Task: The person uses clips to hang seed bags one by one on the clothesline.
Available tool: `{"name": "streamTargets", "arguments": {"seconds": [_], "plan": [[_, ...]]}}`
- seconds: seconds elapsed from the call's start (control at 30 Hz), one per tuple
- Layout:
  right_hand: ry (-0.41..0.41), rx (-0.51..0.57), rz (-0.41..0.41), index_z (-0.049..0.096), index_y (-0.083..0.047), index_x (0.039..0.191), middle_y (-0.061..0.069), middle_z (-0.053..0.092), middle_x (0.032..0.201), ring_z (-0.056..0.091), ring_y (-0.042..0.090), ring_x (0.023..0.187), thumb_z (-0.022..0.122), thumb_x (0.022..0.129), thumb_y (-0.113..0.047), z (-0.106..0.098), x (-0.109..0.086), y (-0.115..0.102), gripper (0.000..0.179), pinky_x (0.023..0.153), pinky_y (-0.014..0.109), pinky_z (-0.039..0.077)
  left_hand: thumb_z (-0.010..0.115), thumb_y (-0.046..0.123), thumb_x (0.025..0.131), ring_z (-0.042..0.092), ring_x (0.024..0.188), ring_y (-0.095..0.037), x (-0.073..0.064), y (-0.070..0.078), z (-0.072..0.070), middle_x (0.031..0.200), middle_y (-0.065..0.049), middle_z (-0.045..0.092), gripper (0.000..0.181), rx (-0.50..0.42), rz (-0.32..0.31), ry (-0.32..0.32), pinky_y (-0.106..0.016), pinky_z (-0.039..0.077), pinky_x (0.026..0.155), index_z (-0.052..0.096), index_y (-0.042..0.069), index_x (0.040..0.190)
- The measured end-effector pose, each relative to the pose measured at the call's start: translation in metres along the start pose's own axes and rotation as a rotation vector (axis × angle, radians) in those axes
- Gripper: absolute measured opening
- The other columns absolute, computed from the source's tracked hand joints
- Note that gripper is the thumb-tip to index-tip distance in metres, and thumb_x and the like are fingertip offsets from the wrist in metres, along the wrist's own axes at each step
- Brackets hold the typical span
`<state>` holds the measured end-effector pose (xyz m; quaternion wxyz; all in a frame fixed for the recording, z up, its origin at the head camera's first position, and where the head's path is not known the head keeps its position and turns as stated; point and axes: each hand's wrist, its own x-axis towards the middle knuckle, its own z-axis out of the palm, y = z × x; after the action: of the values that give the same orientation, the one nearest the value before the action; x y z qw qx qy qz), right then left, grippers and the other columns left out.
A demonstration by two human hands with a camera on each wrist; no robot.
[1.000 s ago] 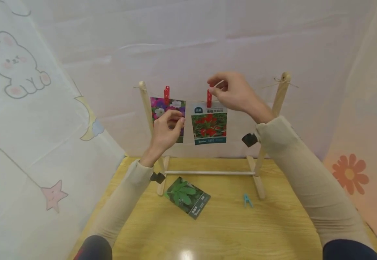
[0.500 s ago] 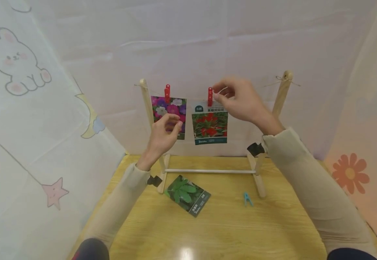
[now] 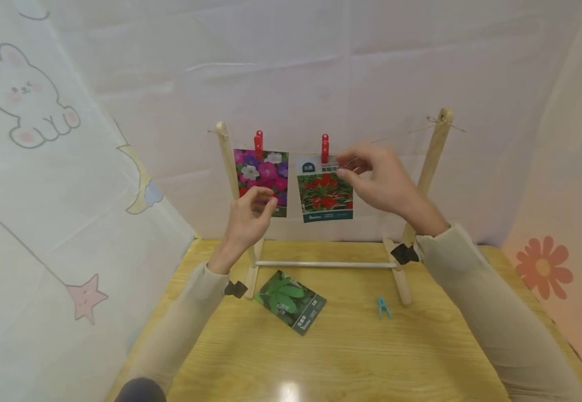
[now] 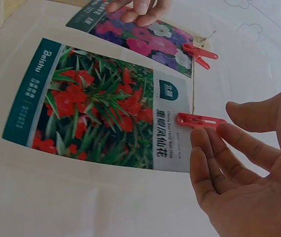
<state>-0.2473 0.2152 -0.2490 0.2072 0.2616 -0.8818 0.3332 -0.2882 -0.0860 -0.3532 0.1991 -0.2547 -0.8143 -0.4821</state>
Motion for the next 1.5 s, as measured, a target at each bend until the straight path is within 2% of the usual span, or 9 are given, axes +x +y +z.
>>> {"name": "streamTargets", "arguments": {"seconds": [0.23, 0.43, 0.53, 0.7, 0.87, 1.07, 1.23, 1.37, 1.5], "plan": [[0.014, 0.023, -0.030, 0.073, 0.001, 0.130, 0.021, 0.074, 0.124, 0.071, 0.033, 0.103, 0.071, 0.103, -0.007, 0.010, -0.020, 0.019, 0.028, 0.087, 0.010, 0.049, 0.064, 0.016, 0.108, 0.078, 0.094, -0.029, -0.010, -0.009, 0.000, 0.113, -0.016, 0.076, 0.026, -0.013, -0.050, -0.009, -0.040, 0.067, 0.082, 0.067, -0.001, 0.127], [0.024, 0.048, 0.038, 0.072, -0.001, 0.131, 0.016, 0.075, 0.124, 0.069, 0.014, 0.102, 0.068, 0.105, -0.010, 0.024, -0.042, 0.031, 0.027, 0.087, 0.011, 0.049, 0.065, 0.016, 0.107, 0.078, 0.095, -0.032, -0.019, -0.021, 0.001, 0.116, -0.018, 0.076, 0.028, -0.041, -0.101, 0.003, -0.043, 0.067, 0.084, 0.067, -0.001, 0.129], [0.037, 0.054, 0.022, 0.072, 0.001, 0.129, 0.016, 0.075, 0.122, 0.066, 0.005, 0.099, 0.068, 0.105, -0.009, 0.031, -0.051, 0.038, 0.026, 0.086, 0.011, 0.050, 0.065, 0.017, 0.107, 0.079, 0.097, -0.033, -0.025, -0.028, 0.003, 0.117, -0.018, 0.076, 0.028, -0.043, -0.119, 0.005, -0.045, 0.066, 0.086, 0.067, -0.001, 0.129], [0.049, 0.081, 0.000, 0.072, 0.001, 0.129, 0.017, 0.076, 0.119, 0.062, -0.003, 0.098, 0.069, 0.104, -0.005, 0.038, -0.065, 0.046, 0.026, 0.083, 0.009, 0.050, 0.065, 0.018, 0.107, 0.079, 0.100, -0.034, -0.034, -0.036, 0.008, 0.119, -0.018, 0.076, 0.029, -0.049, -0.137, 0.002, -0.046, 0.066, 0.087, 0.068, -0.001, 0.129], [0.035, 0.108, 0.064, 0.071, -0.002, 0.133, 0.018, 0.074, 0.123, 0.063, -0.004, 0.097, 0.069, 0.105, -0.009, 0.045, -0.078, 0.050, 0.029, 0.081, 0.012, 0.050, 0.065, 0.018, 0.108, 0.077, 0.101, -0.032, -0.043, -0.044, 0.012, 0.119, -0.016, 0.075, 0.028, -0.063, -0.158, 0.009, -0.044, 0.065, 0.088, 0.068, 0.001, 0.130], [0.006, 0.134, 0.125, 0.071, -0.003, 0.135, 0.015, 0.074, 0.124, 0.064, 0.001, 0.099, 0.068, 0.106, -0.012, 0.058, -0.094, 0.056, 0.030, 0.085, 0.011, 0.050, 0.067, 0.014, 0.106, 0.077, 0.101, -0.029, -0.056, -0.050, 0.012, 0.118, -0.012, 0.075, 0.024, -0.062, -0.196, 0.017, -0.042, 0.065, 0.088, 0.069, 0.005, 0.128], [0.015, 0.142, 0.160, 0.072, -0.006, 0.133, 0.015, 0.075, 0.122, 0.065, 0.003, 0.099, 0.069, 0.106, -0.011, 0.063, -0.105, 0.062, 0.028, 0.081, 0.012, 0.052, 0.067, 0.015, 0.106, 0.077, 0.102, -0.031, -0.058, -0.052, 0.012, 0.118, -0.014, 0.075, 0.023, -0.068, -0.193, 0.012, -0.045, 0.065, 0.088, 0.069, 0.005, 0.127], [0.003, 0.132, 0.208, 0.072, -0.008, 0.133, 0.015, 0.075, 0.121, 0.066, 0.000, 0.097, 0.068, 0.107, -0.017, 0.067, -0.113, 0.069, 0.027, 0.079, 0.015, 0.053, 0.067, 0.015, 0.105, 0.077, 0.102, -0.031, -0.060, -0.056, 0.013, 0.120, -0.014, 0.075, 0.023, -0.057, -0.212, 0.004, -0.045, 0.066, 0.087, 0.069, 0.005, 0.126], [-0.005, 0.140, 0.221, 0.072, -0.007, 0.132, 0.014, 0.075, 0.121, 0.065, 0.000, 0.098, 0.067, 0.107, -0.017, 0.073, -0.121, 0.075, 0.027, 0.082, 0.015, 0.053, 0.067, 0.015, 0.105, 0.077, 0.103, -0.032, -0.060, -0.058, 0.013, 0.121, -0.017, 0.074, 0.024, -0.041, -0.214, -0.008, -0.045, 0.066, 0.088, 0.069, 0.004, 0.127]]}}
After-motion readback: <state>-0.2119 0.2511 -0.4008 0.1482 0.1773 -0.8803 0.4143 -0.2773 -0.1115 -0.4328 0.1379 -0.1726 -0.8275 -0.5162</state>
